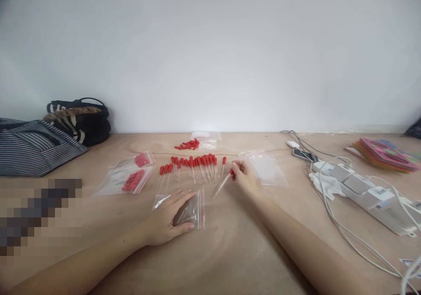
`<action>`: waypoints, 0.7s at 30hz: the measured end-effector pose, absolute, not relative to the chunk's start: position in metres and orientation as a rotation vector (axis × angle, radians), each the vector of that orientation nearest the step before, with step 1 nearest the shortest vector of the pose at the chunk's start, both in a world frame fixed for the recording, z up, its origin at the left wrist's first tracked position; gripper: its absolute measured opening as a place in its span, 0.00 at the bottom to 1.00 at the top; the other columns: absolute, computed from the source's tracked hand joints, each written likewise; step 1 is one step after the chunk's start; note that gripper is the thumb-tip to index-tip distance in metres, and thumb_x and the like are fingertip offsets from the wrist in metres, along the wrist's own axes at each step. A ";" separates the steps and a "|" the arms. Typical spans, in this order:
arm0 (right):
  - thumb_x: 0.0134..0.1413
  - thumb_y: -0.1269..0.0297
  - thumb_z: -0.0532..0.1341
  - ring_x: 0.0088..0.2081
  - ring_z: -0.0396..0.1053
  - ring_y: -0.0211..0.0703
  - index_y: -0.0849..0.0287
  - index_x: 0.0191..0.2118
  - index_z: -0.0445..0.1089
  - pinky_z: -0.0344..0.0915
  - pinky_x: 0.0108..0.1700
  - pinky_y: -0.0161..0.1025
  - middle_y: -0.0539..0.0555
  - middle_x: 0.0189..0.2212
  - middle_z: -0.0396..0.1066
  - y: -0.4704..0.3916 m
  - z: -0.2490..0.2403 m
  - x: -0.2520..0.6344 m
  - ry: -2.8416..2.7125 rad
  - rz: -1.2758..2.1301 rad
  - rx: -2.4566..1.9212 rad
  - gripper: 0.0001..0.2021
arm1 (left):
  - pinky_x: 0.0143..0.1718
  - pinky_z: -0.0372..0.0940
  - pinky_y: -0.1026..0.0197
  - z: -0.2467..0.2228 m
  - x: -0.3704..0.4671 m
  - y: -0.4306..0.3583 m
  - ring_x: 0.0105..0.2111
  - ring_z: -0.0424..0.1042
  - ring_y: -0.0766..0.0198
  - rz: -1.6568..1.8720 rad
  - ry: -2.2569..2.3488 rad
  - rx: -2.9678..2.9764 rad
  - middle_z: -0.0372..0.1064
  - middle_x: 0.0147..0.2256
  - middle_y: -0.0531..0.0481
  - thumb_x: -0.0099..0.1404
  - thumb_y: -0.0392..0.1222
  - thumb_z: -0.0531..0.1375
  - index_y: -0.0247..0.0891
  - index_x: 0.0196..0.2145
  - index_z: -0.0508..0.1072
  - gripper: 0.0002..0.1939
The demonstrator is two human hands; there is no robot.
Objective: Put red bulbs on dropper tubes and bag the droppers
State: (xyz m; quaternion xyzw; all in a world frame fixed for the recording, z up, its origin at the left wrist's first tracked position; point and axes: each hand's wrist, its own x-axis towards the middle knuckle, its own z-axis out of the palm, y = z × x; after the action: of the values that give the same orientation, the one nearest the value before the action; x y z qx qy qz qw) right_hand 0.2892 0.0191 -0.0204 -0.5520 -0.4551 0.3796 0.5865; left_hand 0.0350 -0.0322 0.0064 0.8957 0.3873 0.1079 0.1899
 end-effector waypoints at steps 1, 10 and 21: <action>0.40 0.46 0.59 0.19 0.60 0.32 0.57 0.32 0.59 0.59 0.23 0.33 0.45 0.18 0.62 0.011 -0.022 0.283 -1.008 0.907 -1.234 0.19 | 0.55 0.49 0.43 0.006 0.035 -0.032 0.56 0.52 0.47 0.306 1.090 2.517 0.56 0.55 0.40 0.56 0.54 0.57 0.35 0.56 0.53 0.35; 0.37 0.49 0.63 0.23 0.66 0.35 0.58 0.32 0.62 0.63 0.29 0.35 0.47 0.22 0.67 -0.027 -0.027 0.246 -1.062 1.233 -1.048 0.20 | 0.55 0.49 0.44 0.008 0.036 -0.034 0.55 0.54 0.48 0.343 1.087 2.536 0.56 0.55 0.41 0.56 0.54 0.57 0.37 0.56 0.53 0.34; 0.37 0.57 0.66 0.23 0.62 0.33 0.59 0.34 0.71 0.60 0.27 0.35 0.49 0.27 0.72 -0.033 -0.031 0.246 -1.624 1.255 -1.118 0.15 | 0.55 0.48 0.43 0.006 0.037 -0.033 0.55 0.54 0.48 0.344 1.068 2.529 0.56 0.55 0.41 0.55 0.54 0.57 0.38 0.56 0.53 0.35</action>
State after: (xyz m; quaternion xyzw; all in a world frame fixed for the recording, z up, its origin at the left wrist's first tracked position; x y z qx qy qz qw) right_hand 0.2462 -0.0334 -0.0309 -0.4400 -0.6394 0.4943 0.3914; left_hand 0.0368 -0.0326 0.0060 0.8981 0.3792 0.1222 0.1862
